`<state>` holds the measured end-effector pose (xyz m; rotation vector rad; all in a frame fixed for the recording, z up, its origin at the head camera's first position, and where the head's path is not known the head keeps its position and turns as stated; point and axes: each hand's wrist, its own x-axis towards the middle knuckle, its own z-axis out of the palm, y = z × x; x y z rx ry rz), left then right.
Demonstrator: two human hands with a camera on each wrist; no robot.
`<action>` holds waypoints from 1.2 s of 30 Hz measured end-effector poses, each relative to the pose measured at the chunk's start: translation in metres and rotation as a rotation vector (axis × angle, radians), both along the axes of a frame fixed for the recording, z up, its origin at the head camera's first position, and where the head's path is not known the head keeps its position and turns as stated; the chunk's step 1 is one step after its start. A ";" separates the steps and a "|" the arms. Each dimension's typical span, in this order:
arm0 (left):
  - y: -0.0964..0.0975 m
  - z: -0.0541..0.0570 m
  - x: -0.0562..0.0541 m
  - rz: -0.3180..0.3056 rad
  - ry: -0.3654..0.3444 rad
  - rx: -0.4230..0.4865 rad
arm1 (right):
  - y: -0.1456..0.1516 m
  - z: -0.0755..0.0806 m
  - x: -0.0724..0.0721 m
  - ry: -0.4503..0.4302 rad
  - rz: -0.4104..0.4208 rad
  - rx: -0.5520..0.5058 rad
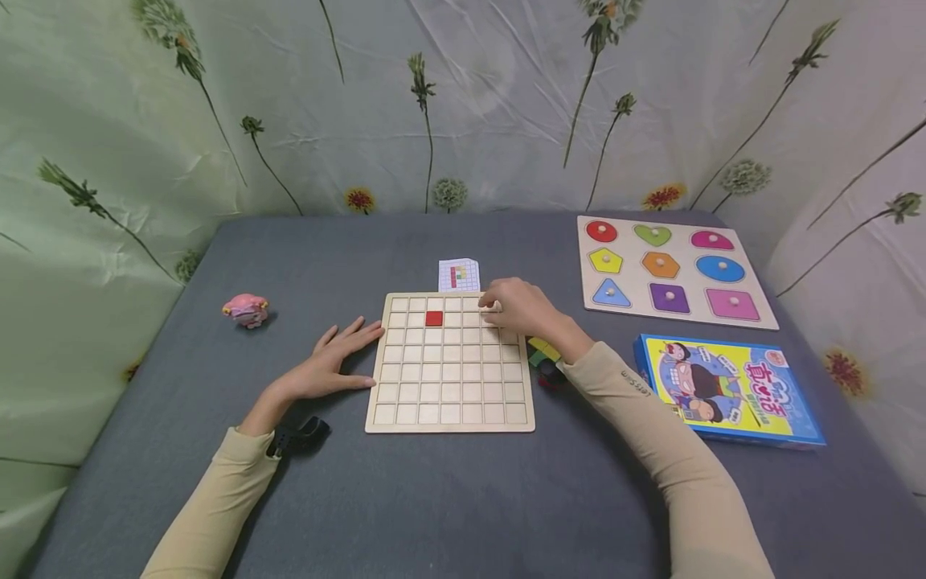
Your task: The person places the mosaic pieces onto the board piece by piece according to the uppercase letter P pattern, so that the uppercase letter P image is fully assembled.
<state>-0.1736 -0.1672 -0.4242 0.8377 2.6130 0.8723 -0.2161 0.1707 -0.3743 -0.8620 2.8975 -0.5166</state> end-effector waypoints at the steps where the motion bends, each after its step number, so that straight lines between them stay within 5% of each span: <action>1: 0.000 0.000 0.000 0.000 0.000 0.002 | 0.002 0.000 0.001 0.000 -0.004 0.001; 36: 0.001 0.002 -0.001 0.003 -0.004 -0.002 | 0.081 0.001 0.028 -0.077 -0.148 0.058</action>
